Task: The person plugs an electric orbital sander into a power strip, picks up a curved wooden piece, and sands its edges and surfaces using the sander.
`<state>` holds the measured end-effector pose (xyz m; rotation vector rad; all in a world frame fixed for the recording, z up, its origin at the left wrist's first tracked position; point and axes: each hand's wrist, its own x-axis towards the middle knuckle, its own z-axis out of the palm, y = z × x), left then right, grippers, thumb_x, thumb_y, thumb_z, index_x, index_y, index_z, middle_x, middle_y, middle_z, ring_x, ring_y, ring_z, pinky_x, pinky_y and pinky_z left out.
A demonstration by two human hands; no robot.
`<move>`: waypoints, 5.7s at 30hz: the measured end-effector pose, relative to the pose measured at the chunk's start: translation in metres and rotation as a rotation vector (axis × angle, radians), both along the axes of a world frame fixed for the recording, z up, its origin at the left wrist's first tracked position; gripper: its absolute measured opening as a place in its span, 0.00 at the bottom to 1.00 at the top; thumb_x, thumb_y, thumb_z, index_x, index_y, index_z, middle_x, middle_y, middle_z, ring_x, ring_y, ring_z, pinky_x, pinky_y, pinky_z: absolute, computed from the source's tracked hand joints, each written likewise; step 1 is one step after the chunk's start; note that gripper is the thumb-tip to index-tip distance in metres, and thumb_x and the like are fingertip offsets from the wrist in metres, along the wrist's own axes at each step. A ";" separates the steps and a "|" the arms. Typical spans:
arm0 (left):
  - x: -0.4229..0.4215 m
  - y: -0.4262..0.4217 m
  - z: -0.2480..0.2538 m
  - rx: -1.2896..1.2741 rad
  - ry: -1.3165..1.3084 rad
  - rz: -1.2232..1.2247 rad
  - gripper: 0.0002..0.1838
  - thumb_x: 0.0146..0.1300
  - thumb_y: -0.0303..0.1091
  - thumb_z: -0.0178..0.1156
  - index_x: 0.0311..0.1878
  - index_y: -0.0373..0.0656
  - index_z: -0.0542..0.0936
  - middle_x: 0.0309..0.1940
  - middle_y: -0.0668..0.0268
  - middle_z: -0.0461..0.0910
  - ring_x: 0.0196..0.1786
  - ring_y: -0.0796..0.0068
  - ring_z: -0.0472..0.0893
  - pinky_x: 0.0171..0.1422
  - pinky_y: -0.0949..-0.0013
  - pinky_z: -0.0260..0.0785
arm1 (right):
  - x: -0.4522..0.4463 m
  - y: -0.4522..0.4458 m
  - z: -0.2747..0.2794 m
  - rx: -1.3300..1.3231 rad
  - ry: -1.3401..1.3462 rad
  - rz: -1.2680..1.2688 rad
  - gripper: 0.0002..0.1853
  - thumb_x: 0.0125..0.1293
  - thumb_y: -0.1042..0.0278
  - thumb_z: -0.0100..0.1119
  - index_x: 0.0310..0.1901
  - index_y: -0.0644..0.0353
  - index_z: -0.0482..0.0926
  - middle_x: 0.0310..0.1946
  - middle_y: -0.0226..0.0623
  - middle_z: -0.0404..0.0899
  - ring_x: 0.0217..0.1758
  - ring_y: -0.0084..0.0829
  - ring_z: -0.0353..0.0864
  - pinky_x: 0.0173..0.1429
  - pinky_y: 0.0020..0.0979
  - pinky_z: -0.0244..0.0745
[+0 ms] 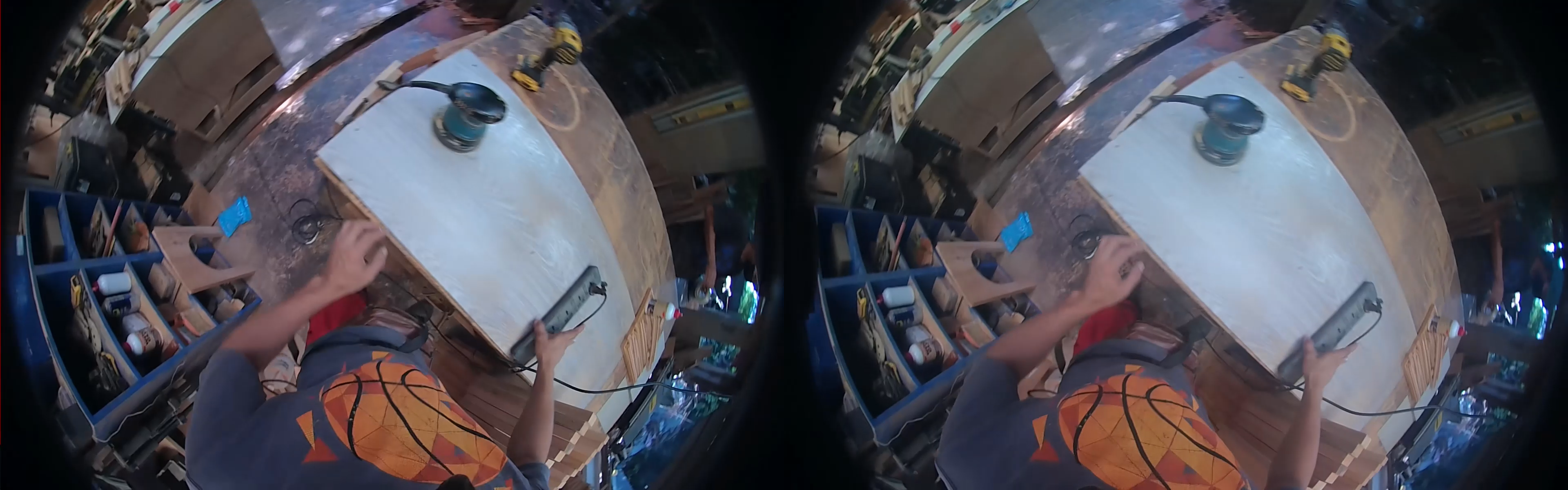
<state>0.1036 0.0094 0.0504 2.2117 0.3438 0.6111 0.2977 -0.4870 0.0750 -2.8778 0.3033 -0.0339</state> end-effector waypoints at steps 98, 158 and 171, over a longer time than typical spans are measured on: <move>0.481 0.360 -0.126 -1.136 0.119 -0.252 0.14 0.77 0.40 0.68 0.47 0.37 0.85 0.29 0.69 0.85 0.30 0.83 0.82 0.33 0.74 0.74 | 0.128 0.547 0.076 0.031 -0.285 0.153 0.35 0.50 0.61 0.76 0.62 0.64 0.78 0.57 0.53 0.76 0.62 0.51 0.78 0.68 0.46 0.76; 0.642 0.270 -0.250 -0.599 0.163 -0.256 0.25 0.71 0.55 0.69 0.49 0.39 0.89 0.39 0.39 0.87 0.50 0.35 0.86 0.53 0.44 0.77 | 0.133 0.558 0.086 0.114 -0.176 0.088 0.38 0.52 0.60 0.72 0.66 0.61 0.74 0.66 0.57 0.67 0.64 0.54 0.74 0.68 0.51 0.73; 0.662 0.284 -0.227 -0.611 0.299 -0.167 0.26 0.73 0.58 0.67 0.53 0.42 0.90 0.40 0.43 0.89 0.49 0.42 0.89 0.54 0.52 0.78 | 0.134 0.558 0.087 0.071 -0.158 0.107 0.37 0.51 0.62 0.72 0.65 0.62 0.74 0.65 0.57 0.67 0.63 0.53 0.74 0.67 0.50 0.74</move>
